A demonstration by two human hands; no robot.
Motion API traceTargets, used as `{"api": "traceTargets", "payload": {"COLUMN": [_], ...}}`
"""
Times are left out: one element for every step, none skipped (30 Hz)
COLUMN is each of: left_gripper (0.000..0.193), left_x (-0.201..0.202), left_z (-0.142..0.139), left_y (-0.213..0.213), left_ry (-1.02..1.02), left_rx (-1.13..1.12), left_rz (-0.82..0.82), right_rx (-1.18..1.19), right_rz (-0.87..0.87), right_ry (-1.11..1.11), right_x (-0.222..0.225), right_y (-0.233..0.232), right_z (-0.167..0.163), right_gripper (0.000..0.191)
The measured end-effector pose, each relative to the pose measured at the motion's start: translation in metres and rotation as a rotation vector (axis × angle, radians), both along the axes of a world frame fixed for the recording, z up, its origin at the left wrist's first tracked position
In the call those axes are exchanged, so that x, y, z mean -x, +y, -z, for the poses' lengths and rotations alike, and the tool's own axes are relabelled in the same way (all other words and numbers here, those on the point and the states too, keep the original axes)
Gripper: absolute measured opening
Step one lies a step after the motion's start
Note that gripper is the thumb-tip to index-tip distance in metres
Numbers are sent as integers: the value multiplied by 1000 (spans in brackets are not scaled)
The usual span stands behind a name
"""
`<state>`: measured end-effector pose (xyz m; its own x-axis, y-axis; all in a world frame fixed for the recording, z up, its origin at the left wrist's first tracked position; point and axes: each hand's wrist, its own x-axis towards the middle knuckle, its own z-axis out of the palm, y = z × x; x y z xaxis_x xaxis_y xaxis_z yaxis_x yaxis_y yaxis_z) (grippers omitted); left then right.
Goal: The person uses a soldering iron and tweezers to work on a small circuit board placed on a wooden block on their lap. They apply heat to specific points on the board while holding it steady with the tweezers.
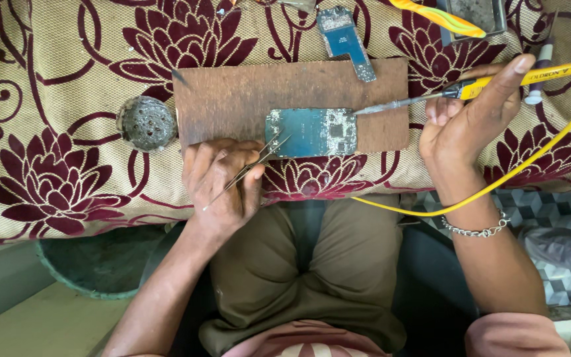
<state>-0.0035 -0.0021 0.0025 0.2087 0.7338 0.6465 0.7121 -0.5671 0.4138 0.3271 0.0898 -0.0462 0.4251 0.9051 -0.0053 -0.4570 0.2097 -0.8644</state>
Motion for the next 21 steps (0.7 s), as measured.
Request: {"api": "traceTargets", "payload": {"left_gripper": [17, 17, 16, 16, 16, 16, 16, 16, 16, 16, 16, 16, 16, 16, 16, 17, 17, 17, 17, 17, 17], "left_x": [0, 0, -1, -1, -1, -1, -1, -1, -1, 0, -1, -1, 0, 0, -1, 0, 0, 0, -1, -1, -1], "left_z": [0, -1, -1, -1, -1, -1, -1, -1, -1, -1, -1, -1, -1, -1, -1, -1, -1, 0, 0, 0, 0], "left_y": [0, 0, 0, -1, 0, 0, 0, 0, 0, 0, 0, 0, 0, 0, 0, 0, 0, 0, 0, 0, 0], "left_ry": [-2, -3, -4, -4, -5, -5, -5, -5, -6, -3, -1, 1, -3, -6, -10, -9, -8, -7, -1, 4, 9], "left_rx": [1, 1, 2, 1, -1, -4, -3, -1, 1, 3, 7, 8, 3, 0, 0, 1, 1, 2, -2, -6, -10], "left_rz": [0, 0, -1, -3, -5, -6, -5, -4, -5, -9, -12, -15, -10, -5, 0, 0, -2, -3, -8, -14, -19], "right_rx": [17, 33, 49, 45, 40, 33, 32, 32, 33, 38, 44, 48, 46, 48, 51, 50, 48, 46, 45, 44, 42], "right_rz": [16, 33, 49, 45, 41, 37, 36, 35, 33, 35, 38, 42, 46, 51, 55, 58, 60, 62, 58, 54, 51], "right_ry": [8, 16, 24, 22, 20, 17, 21, 24, 27, 29, 29, 30, 30, 30, 29, 32, 34, 36, 34, 31, 28], "right_x": [0, 0, -1, 0, 0, 0, -1, -1, -1, -1, -2, -1, -1, -1, -1, -1, -1, 0, -1, 0, 0], "right_y": [0, 1, 1, 0, 0, 0, 1, 0, 0, 1, 1, 0, 1, 2, 2, 1, 2, 2, 2, 2, 1], "right_z": [0, 0, 0, 0, 0, -1, -1, -1, -1, -1, -1, -1, -1, -1, -1, -1, -1, -1, -1, -1, 0], "right_gripper": [61, 62, 62, 61, 61, 60, 60, 60, 60, 60, 60, 60, 60, 60, 60, 59, 59, 58, 58, 58, 58]}}
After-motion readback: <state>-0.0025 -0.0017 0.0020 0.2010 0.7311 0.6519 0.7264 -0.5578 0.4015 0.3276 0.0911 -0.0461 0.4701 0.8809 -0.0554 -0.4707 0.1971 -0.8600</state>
